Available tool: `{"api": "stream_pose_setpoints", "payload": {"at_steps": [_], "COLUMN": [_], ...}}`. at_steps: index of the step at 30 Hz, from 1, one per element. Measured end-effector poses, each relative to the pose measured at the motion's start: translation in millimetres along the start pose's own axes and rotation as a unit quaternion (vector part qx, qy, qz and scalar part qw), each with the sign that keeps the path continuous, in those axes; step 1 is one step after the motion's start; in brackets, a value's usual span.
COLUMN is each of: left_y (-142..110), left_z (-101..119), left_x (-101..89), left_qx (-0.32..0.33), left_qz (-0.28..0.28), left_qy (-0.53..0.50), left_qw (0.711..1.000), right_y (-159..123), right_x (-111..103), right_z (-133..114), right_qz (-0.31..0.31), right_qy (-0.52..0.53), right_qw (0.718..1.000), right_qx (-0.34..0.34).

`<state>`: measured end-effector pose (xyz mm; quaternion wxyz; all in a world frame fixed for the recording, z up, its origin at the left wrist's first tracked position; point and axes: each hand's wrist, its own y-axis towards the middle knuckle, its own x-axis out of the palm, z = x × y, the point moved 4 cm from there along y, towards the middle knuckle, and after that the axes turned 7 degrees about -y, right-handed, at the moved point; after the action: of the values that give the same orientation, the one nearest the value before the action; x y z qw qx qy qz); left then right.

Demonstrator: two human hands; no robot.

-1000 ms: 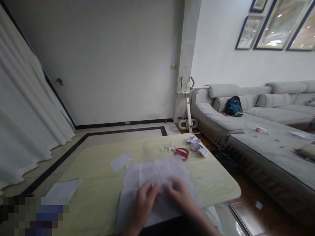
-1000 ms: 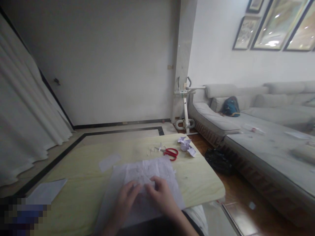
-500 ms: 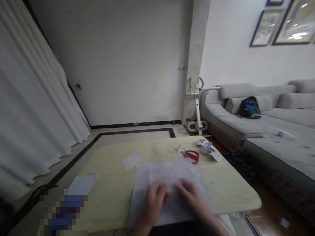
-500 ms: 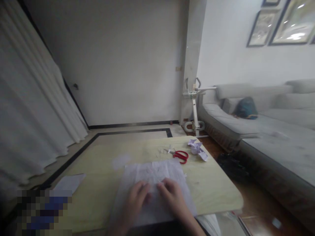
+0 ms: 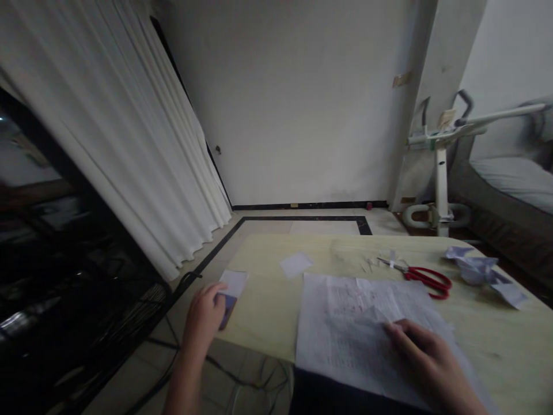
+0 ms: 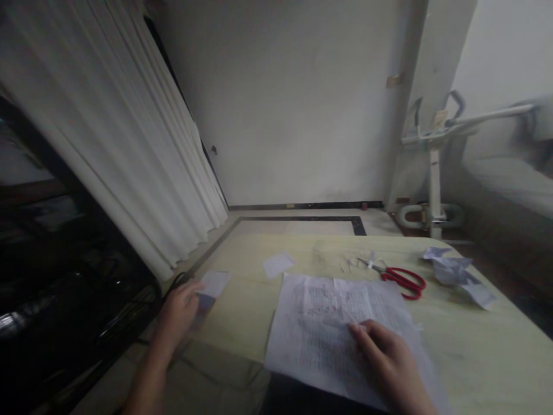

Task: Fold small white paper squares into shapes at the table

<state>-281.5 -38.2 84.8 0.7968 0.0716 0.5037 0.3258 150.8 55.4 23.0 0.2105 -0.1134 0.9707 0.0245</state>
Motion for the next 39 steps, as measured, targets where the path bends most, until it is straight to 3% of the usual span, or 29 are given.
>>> {"api": "stream_pose_setpoints", "payload": {"at_steps": [4,8,13,22,39], "left_y": [-9.9,-15.4,-4.4,17.3,16.8], "left_z": [-52.1,-68.7,-61.3,-21.9,-22.6], "left_x": [-9.1,2.6,12.6,38.2,47.0], "left_qx": [-0.039,-0.061,-0.071,-0.066,-0.066], "left_qz": [-0.011,-0.042,-0.076,-0.145,-0.127], "left_qy": [0.07,0.114,0.142,0.208,0.234], "left_qw": [0.997,0.991,0.984,0.965,0.962], "right_y": [-3.1,-5.7,-6.6,-1.6,-3.3], "right_x": [-1.8,-1.1,1.0,-1.1,-0.4], "right_z": [-9.0,-12.3,-7.9,-2.6,-4.5], "right_qz": [0.022,0.029,0.019,0.004,-0.005], "right_qy": [-0.021,-0.012,0.009,-0.016,0.008], "right_qw": [0.999,0.999,1.0,1.0,1.0], "right_qx": [-0.01,-0.011,0.016,-0.015,-0.014]}}
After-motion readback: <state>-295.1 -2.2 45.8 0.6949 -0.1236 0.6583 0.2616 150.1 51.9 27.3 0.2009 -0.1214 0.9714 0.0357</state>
